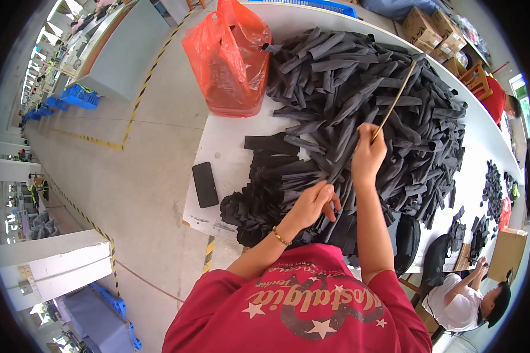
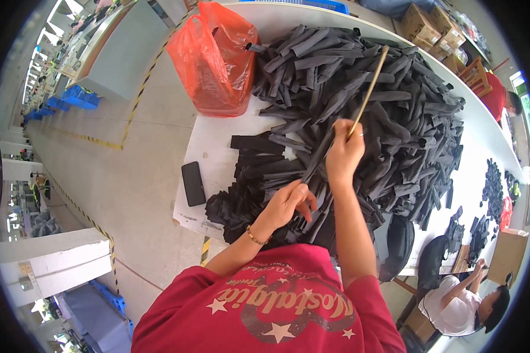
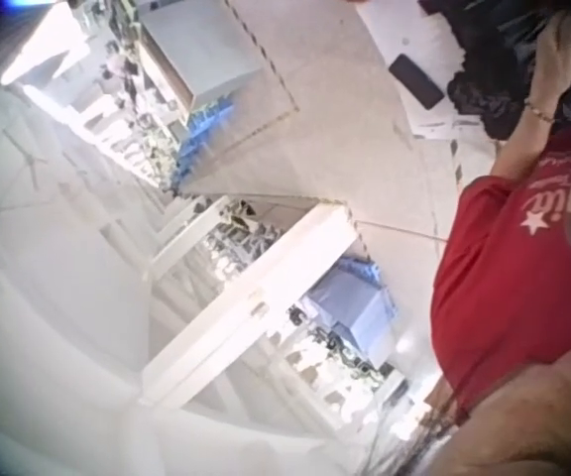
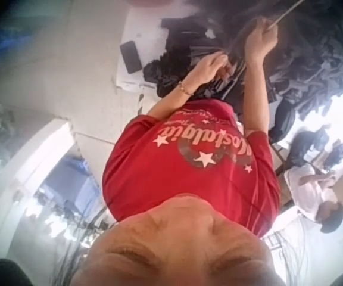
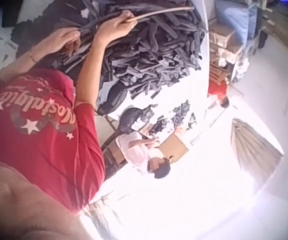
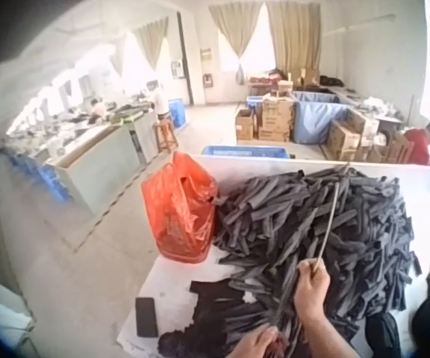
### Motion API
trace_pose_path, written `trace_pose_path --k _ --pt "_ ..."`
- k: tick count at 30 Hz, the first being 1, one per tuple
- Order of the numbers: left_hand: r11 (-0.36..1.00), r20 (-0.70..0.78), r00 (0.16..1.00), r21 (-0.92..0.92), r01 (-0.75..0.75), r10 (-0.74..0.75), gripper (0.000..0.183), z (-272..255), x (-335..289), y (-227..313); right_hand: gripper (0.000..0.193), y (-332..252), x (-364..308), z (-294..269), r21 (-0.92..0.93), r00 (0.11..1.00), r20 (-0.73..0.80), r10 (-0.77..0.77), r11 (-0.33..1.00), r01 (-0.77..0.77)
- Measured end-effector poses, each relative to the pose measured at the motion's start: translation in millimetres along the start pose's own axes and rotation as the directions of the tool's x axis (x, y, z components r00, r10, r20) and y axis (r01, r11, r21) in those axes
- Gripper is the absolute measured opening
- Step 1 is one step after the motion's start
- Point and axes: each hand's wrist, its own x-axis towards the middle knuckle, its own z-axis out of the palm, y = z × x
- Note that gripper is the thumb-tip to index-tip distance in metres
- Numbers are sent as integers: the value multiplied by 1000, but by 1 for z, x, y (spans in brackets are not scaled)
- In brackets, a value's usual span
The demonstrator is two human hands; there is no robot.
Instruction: Using a wooden stick to inspect and separate black foam manufacturing components on a work table.
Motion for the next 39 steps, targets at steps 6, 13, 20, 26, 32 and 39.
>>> trace_pose_path --k 6,13,20,26,32,39 --pt "831 -165 938 526 -178 306 12 -81 22 -4 30 42 97 -17 -379 994 98 46 925 -5" --pt "-53 199 902 980 -193 383 11 -185 111 -47 16 61 15 -47 -501 910 402 99 856 128" --pt "-35 278 874 957 -288 397 13 -180 122 -46 16 73 -16 -91 -455 747 660 -79 750 481" --pt "230 72 923 958 -169 378 12 -196 113 -37 17 62 -27 -94 -437 714 693 -96 732 523" --pt "500 8 958 852 -156 285 12 -171 87 14 17 42 -27 -99 -394 660 728 -186 675 624" --pt "501 170 918 794 -343 360 12 -120 62 25 28 29 -57 -75 -389 647 735 -202 657 646"
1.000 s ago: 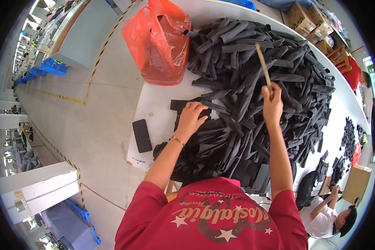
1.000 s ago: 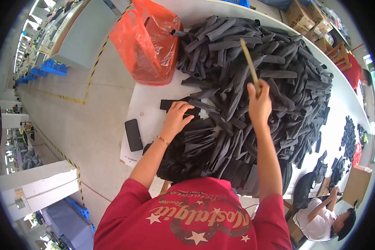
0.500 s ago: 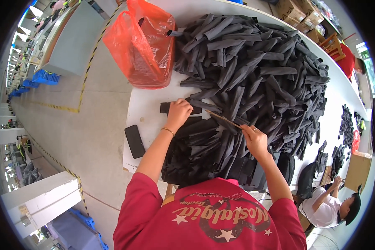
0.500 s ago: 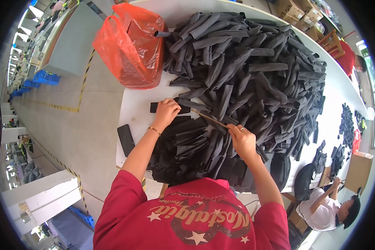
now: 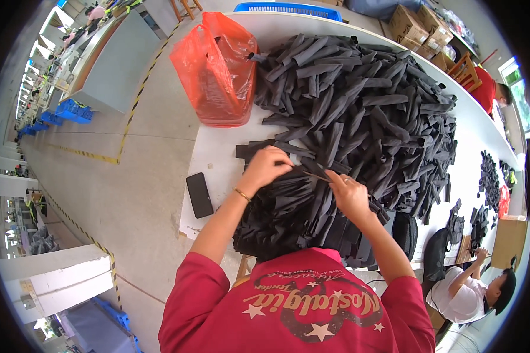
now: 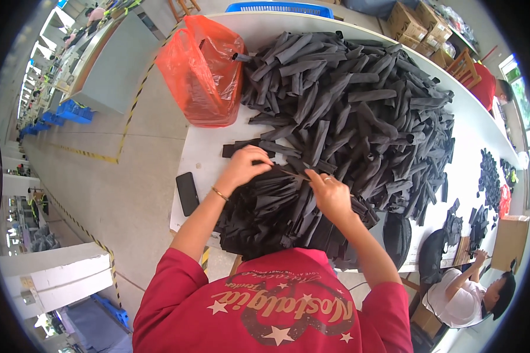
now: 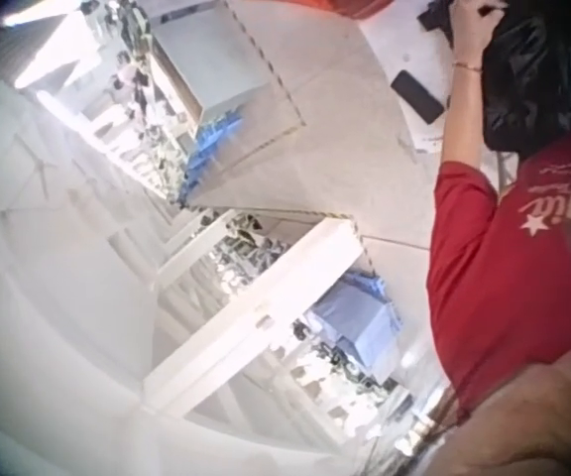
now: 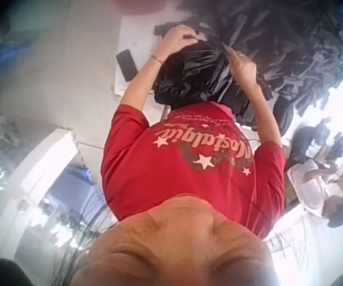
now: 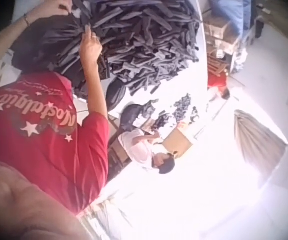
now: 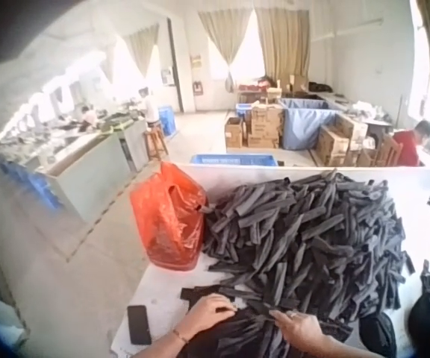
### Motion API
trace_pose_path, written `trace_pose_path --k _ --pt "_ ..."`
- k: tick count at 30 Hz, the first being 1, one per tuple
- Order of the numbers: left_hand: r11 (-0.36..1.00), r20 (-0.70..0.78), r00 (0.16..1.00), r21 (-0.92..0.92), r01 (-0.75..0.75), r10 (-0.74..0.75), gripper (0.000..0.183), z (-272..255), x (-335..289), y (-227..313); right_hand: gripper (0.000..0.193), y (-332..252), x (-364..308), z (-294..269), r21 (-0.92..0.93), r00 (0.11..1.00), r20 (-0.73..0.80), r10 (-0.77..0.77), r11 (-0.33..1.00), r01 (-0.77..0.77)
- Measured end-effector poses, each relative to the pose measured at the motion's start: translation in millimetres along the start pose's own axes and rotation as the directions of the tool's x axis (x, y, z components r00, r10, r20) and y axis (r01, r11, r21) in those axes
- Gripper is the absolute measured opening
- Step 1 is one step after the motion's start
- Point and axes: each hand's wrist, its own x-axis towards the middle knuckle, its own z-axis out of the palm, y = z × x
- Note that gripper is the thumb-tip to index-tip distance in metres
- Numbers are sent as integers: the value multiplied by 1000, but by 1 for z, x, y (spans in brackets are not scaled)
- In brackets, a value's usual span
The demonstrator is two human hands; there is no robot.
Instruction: Using a wooden stick to inspect and separate black foam manufacturing components on a work table.
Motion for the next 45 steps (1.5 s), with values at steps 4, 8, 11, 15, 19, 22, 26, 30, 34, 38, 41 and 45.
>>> trace_pose_path --k 4,8,11,15,19,22,26,30,34,38,41,45 --pt "952 -51 967 195 -236 250 27 7 -3 69 27 -24 -2 29 456 996 -12 91 887 -75" --pt "787 -663 685 -580 -213 -303 66 1 -34 86 25 -38 -27 35 750 879 368 304 462 -474" --pt "44 -97 822 -995 -88 -561 40 59 -69 23 24 -70 -29 41 728 887 360 288 509 -460" --pt "-56 -133 713 -970 -236 -688 24 88 -61 49 22 -96 -34 51 679 886 225 406 587 -442" --pt "-36 -115 675 -978 -205 -729 23 82 -57 63 15 -108 -46 49 626 875 173 452 636 -452" --pt "-74 -64 651 -980 -183 -756 21 82 -55 69 14 -110 -57 45 603 858 201 472 631 -488" --pt "-29 -65 602 -989 -145 -796 22 81 -48 69 13 -103 -76 45 548 865 205 458 679 -489" --pt "14 -70 564 -995 -103 -823 23 72 -45 47 12 -95 -100 28 586 886 263 381 667 -461" --pt "-28 5 572 -999 -32 -820 31 87 -51 45 10 -84 -118 -11 543 881 349 319 698 -467" --pt "-147 126 551 -989 8 -825 35 104 -49 51 10 -80 -130 -39 434 937 243 251 836 -336" --pt "79 -84 627 -996 -36 -775 46 90 -42 53 11 -82 -121 -43 420 913 267 310 815 -400" --pt "-163 104 634 -986 -36 -766 56 87 -46 89 11 -81 -99 -34 466 873 306 379 740 -485"
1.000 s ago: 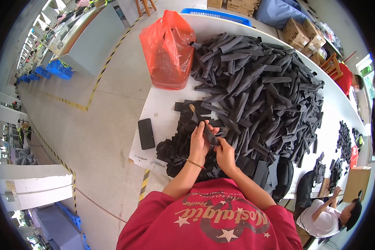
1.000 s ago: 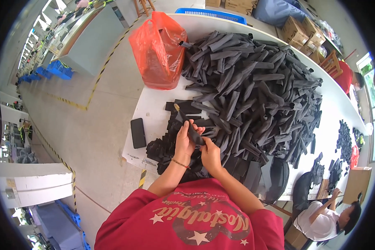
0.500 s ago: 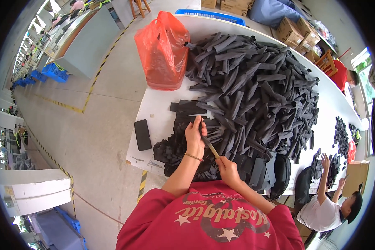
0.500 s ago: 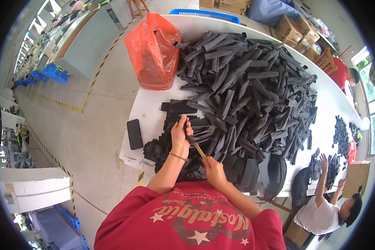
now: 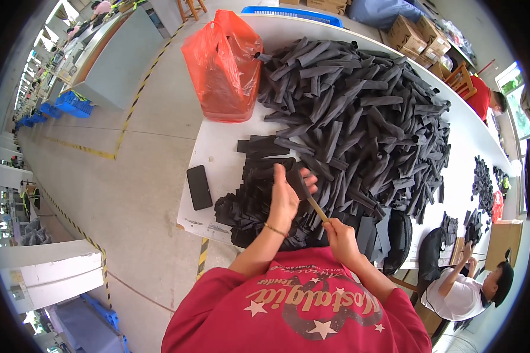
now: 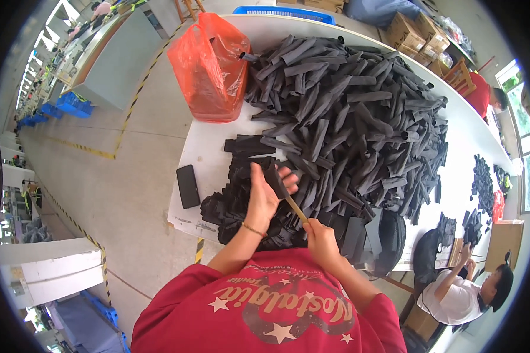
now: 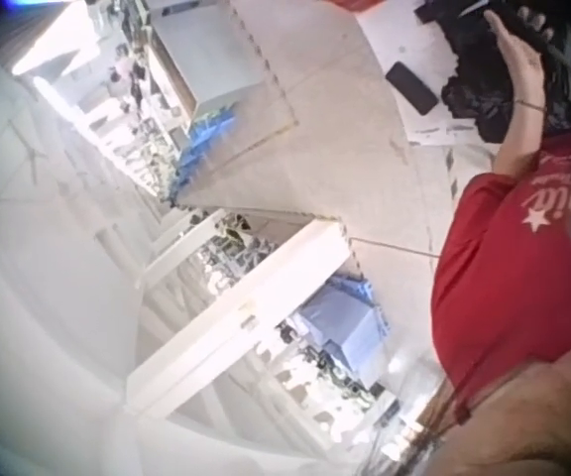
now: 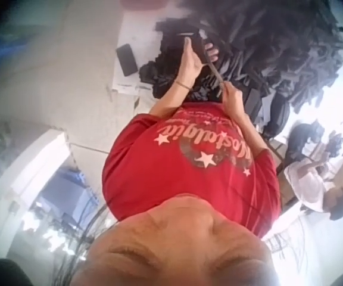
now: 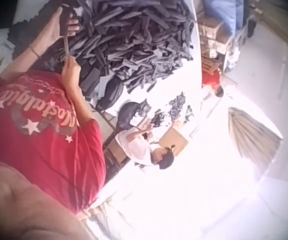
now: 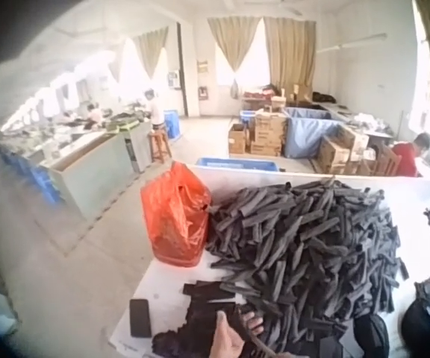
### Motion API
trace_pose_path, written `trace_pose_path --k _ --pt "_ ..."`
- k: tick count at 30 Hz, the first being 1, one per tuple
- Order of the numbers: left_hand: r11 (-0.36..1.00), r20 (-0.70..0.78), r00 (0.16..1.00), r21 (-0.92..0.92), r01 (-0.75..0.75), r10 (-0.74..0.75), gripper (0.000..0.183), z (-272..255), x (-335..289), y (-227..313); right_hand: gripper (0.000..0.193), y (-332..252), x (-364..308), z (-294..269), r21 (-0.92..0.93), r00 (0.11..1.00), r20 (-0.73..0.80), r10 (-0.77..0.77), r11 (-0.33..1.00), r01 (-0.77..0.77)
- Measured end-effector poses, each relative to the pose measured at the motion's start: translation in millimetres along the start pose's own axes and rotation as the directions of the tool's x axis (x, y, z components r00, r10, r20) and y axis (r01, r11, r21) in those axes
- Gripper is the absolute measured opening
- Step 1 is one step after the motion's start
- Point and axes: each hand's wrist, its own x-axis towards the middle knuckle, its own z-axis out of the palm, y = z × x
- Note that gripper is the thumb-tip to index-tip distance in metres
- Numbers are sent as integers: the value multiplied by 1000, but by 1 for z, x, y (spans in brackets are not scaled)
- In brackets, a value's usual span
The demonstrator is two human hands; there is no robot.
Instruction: Using a wooden stick to inspect and separate black foam manufacturing components on a work table.
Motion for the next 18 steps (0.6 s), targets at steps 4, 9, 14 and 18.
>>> trace_pose_path --k 4,9,14,18 --pt "994 37 998 91 -60 56 35 -34 30 15 15 7 -9 17 32 995 68 -79 997 77" --pt "924 -88 937 -158 -348 338 31 -88 79 63 17 16 -49 -27 84 914 398 -76 995 46" --pt "939 -199 943 -169 -301 266 34 -39 64 67 15 -4 -16 -27 110 997 65 52 992 -59" --pt "994 -210 975 -55 -92 78 33 -21 48 4 17 -19 72 26 152 924 -227 -307 926 345"
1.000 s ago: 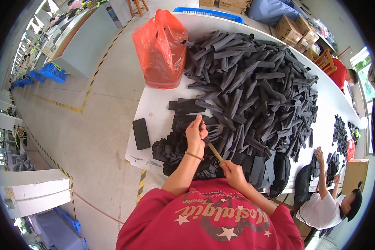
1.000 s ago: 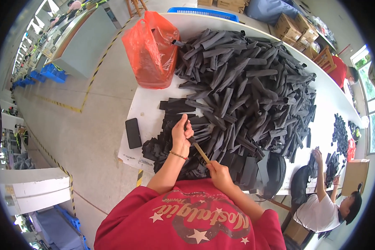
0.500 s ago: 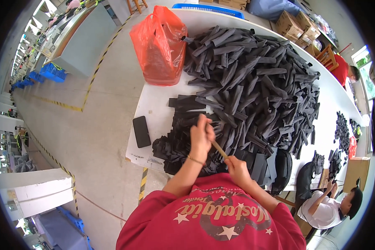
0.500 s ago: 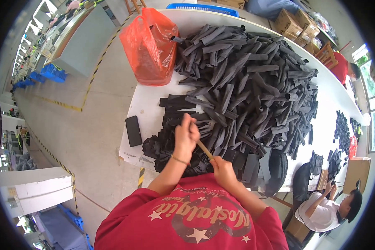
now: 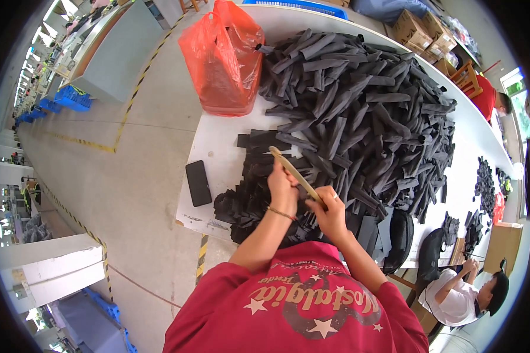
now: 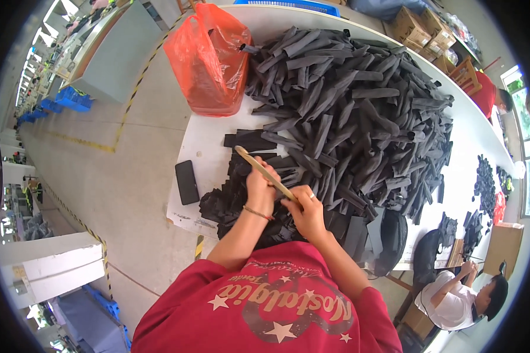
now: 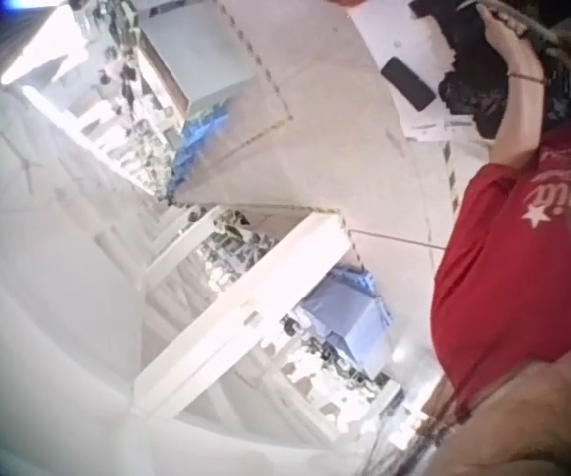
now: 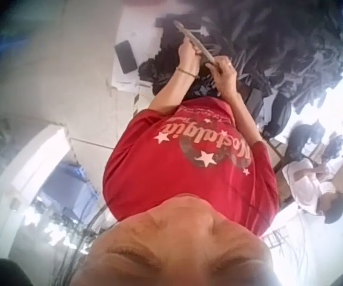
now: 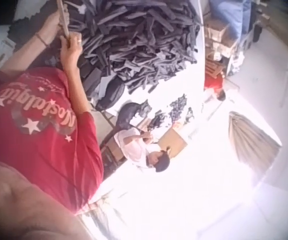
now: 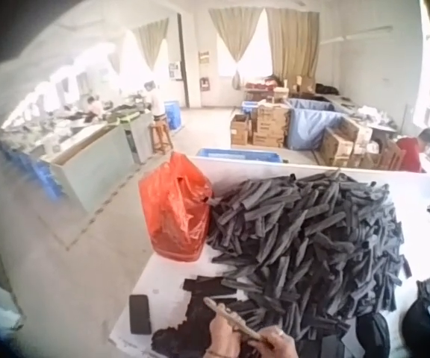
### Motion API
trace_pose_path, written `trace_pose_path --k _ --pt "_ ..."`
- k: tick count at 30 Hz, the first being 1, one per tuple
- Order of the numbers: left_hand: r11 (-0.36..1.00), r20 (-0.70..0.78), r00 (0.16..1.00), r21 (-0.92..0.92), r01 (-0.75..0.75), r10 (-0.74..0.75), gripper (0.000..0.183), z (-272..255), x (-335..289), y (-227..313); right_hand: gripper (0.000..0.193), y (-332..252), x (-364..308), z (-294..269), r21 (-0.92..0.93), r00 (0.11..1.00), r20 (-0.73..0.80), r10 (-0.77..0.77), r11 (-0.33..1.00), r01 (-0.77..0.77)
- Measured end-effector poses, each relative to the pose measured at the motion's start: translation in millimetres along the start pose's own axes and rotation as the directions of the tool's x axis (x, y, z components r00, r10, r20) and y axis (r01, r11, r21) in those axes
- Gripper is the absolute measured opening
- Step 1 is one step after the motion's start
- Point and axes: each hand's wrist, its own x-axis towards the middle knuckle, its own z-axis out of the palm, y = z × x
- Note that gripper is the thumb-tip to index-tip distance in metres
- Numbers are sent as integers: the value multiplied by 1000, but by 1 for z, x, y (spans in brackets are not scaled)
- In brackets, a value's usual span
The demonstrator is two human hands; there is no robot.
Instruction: Using a wooden stick to inspect and separate black foam manufacturing components on a work table.
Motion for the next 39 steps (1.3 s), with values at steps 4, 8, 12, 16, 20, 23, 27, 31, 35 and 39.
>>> trace_pose_path --k 4,8,12,16,20,23,27,31,35,39 --pt "894 139 970 380 -238 199 27 17 -11 19 17 26 22 -1 143 967 -3 253 958 -250" --pt "462 648 690 744 -482 -324 25 11 -23 29 17 18 58 0 165 937 39 348 922 -349" --pt "553 473 750 815 -173 -462 31 9 -15 21 21 36 107 -6 170 929 -238 282 954 -246" --pt "564 567 742 764 -312 -358 33 29 -17 34 27 54 150 -2 209 872 -428 235 965 -158" --pt "365 497 821 846 -388 -280 27 2 29 61 26 91 204 -69 146 757 -575 312 949 -280" --pt "-337 741 626 670 -661 243 11 -11 98 70 38 101 203 -66 -213 847 -511 148 933 -291" --pt "-578 835 536 501 -644 126 10 -18 173 68 48 108 172 -55 -300 846 -503 176 882 -362" --pt "-587 825 565 443 -678 -30 10 -18 191 77 36 89 148 -55 -336 911 -369 187 887 -318" --pt "-389 770 635 569 -725 -58 10 0 171 104 27 88 120 -69 -356 985 -158 68 927 -121" --pt "-37 684 729 729 -684 -10 7 15 128 128 21 75 100 -81 -519 991 134 -7 851 76"
